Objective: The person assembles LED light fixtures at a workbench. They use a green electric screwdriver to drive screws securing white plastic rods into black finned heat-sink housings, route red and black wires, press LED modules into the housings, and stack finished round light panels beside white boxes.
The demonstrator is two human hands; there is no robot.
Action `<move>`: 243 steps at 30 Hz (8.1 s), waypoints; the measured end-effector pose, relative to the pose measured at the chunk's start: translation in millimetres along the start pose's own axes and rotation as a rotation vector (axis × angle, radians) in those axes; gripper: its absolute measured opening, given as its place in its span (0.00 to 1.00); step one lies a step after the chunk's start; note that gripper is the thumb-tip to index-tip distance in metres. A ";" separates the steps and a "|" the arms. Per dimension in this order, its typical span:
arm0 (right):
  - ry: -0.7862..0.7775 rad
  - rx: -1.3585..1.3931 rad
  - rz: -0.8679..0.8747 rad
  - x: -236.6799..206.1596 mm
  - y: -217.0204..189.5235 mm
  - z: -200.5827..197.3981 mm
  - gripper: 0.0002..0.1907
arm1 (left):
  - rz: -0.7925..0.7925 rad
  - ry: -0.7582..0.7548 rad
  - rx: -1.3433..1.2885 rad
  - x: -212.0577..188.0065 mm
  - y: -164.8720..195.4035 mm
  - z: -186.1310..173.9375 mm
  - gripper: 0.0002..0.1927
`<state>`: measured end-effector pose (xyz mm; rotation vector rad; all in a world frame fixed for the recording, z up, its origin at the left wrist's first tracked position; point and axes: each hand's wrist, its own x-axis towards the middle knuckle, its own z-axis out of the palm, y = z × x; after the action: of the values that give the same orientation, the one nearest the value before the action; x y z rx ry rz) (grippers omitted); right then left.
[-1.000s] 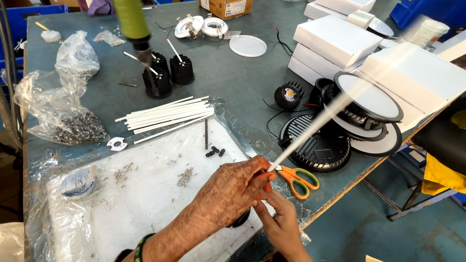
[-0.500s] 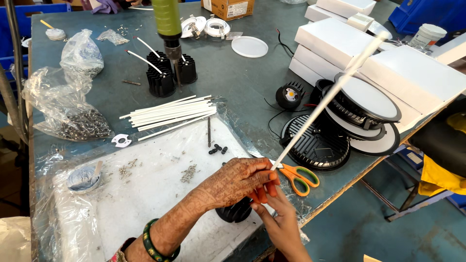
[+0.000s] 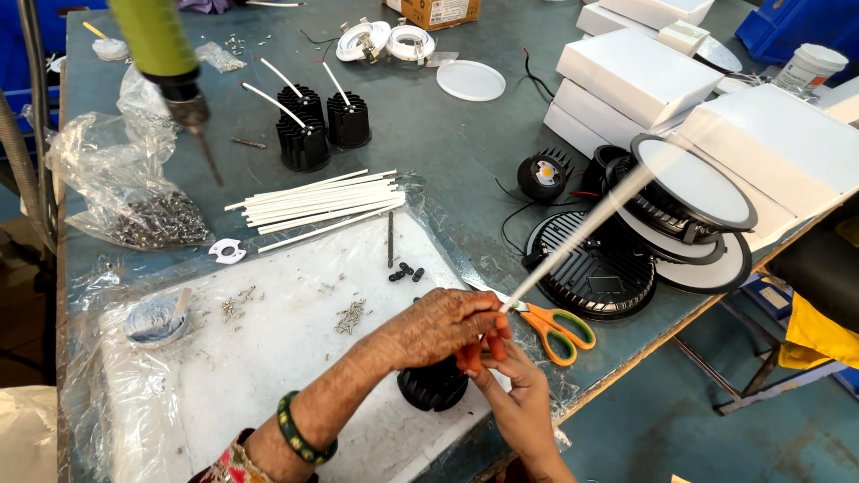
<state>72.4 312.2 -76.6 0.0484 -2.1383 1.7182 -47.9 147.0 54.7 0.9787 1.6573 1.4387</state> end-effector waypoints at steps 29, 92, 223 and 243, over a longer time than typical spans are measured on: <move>0.201 0.084 -0.090 7.3 -121.2 -25.8 0.11 | -0.164 -0.043 0.813 -35.4 14.0 4.6 0.13; -0.079 -0.154 -0.261 20.6 -115.4 2.9 0.14 | 0.502 0.475 0.080 -59.1 119.3 23.1 0.13; -0.733 0.021 -0.355 72.9 -30.8 3.6 0.30 | -0.320 0.613 -0.185 33.7 -90.0 -151.4 0.17; 0.177 1.416 0.107 101.1 -40.0 -27.1 0.32 | 0.319 0.969 0.325 -17.5 11.6 -49.2 0.11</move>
<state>-2.4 349.8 -2.1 0.1542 -0.4627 2.7578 -82.7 110.6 72.6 0.7633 2.5697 2.0960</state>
